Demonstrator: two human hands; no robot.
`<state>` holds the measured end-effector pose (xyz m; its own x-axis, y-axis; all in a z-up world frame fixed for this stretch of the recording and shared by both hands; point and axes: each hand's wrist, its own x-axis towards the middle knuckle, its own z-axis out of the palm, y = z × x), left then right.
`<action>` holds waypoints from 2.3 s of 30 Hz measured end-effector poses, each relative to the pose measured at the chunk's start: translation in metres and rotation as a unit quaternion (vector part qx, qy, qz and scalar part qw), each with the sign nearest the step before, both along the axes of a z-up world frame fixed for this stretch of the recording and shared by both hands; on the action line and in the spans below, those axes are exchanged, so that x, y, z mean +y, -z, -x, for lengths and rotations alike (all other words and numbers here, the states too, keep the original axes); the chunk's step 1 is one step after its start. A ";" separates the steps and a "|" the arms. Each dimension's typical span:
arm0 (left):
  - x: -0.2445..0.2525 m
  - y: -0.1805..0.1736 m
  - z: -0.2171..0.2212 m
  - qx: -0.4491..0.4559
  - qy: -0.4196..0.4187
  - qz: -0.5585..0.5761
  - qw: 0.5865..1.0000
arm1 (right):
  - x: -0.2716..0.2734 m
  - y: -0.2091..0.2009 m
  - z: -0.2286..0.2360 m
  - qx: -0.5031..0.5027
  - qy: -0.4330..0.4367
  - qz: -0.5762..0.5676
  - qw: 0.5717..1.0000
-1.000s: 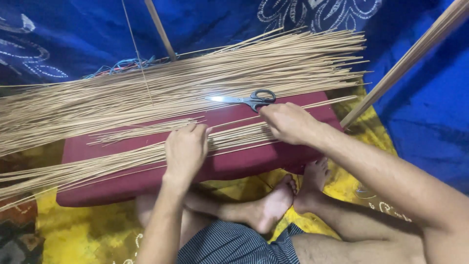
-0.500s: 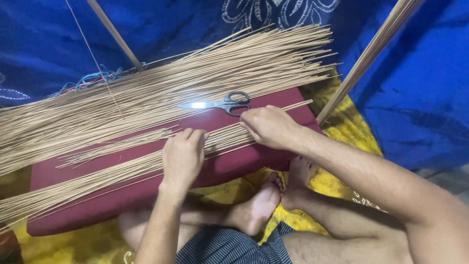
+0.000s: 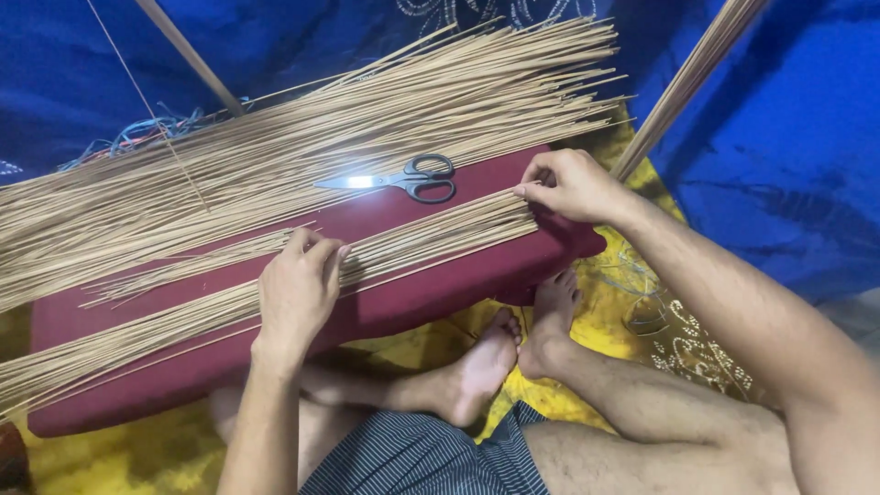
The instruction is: A person is sitting on the floor, sorting through a large pile of thin wooden sticks, aligning them into smaller bundles, and cutting them to a uniform length using a pair of scissors.
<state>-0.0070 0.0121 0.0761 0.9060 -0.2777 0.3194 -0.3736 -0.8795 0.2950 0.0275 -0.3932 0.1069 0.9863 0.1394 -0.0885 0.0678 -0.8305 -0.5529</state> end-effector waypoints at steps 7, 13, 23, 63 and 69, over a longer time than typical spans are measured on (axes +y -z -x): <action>0.003 0.004 -0.006 0.005 0.010 -0.011 1.000 | -0.008 0.020 -0.006 0.064 0.025 -0.037 0.997; 0.010 0.014 -0.010 0.003 0.014 -0.005 1.000 | -0.009 0.043 -0.015 0.060 0.058 -0.050 0.995; 0.021 0.016 -0.016 0.003 0.050 0.007 0.999 | -0.010 0.055 -0.020 0.048 0.116 -0.034 0.992; 0.085 0.043 -0.030 -0.111 -0.054 0.128 0.984 | 0.094 -0.002 -0.050 -0.097 -0.142 0.138 0.975; 0.118 0.041 -0.065 -0.084 -0.170 0.181 0.965 | 0.177 -0.008 -0.069 -0.126 -0.213 0.147 0.958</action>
